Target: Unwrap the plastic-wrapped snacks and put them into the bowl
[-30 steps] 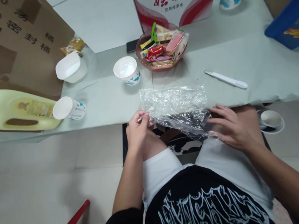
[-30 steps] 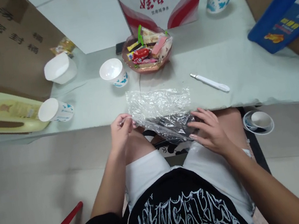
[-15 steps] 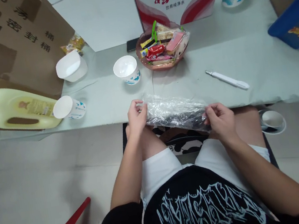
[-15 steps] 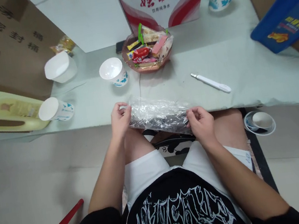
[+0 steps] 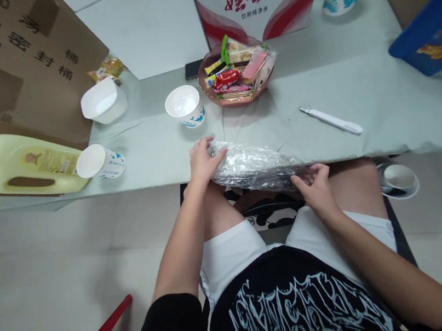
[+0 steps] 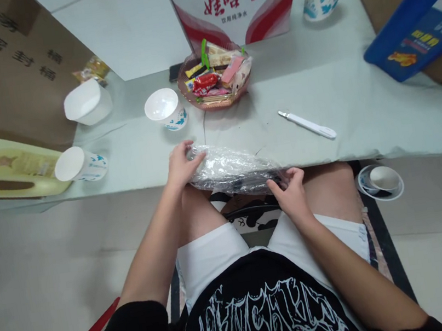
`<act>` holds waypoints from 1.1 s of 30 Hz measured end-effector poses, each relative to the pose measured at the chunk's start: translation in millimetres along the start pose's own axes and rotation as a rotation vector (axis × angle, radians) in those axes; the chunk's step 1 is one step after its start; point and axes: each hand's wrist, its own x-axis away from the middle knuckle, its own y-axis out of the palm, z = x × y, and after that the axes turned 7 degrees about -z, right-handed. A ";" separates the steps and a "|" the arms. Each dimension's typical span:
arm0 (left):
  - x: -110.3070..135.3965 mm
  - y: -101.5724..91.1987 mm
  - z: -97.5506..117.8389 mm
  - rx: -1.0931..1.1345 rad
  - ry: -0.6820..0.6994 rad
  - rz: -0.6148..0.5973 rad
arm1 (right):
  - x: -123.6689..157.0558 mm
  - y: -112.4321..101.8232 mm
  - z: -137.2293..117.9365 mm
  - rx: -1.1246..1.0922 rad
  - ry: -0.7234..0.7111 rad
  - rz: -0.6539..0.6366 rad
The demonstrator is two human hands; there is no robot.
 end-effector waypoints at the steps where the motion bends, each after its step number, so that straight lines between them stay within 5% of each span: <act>1: 1.5 0.5 0.3 0.012 0.016 -0.040 | -0.3 1.5 1.7 -0.033 0.000 -0.014; 9: 11.7 -22.4 20.1 0.494 0.074 -0.269 | 19.1 -9.3 -7.0 -0.110 0.002 -0.180; 14: 16.5 -54.2 56.2 0.543 0.087 -0.470 | 23.5 -42.4 -48.6 0.283 -0.381 0.017; 16: 17.0 -57.6 73.3 0.544 0.095 -0.532 | 12.6 -41.6 -75.4 0.384 -0.490 -0.156; 19: 13.2 -55.4 95.5 0.562 0.134 -0.515 | -10.4 -17.8 -111.7 0.402 -0.539 -0.587; 22: 3.2 -60.3 107.7 0.568 0.190 -0.556 | -27.1 11.5 -130.3 0.307 -0.427 -0.967; 24: -4.1 -70.5 107.6 0.586 0.191 -0.536 | -30.4 22.7 -131.7 0.225 -0.316 -1.058; 28: -3.9 -76.1 86.9 0.709 0.109 -0.409 | -29.3 25.8 -120.1 0.010 -0.185 -0.830; 33: 28.9 -13.0 50.2 1.025 -0.086 -0.756 | -34.4 22.1 -103.1 -0.091 -0.095 -0.575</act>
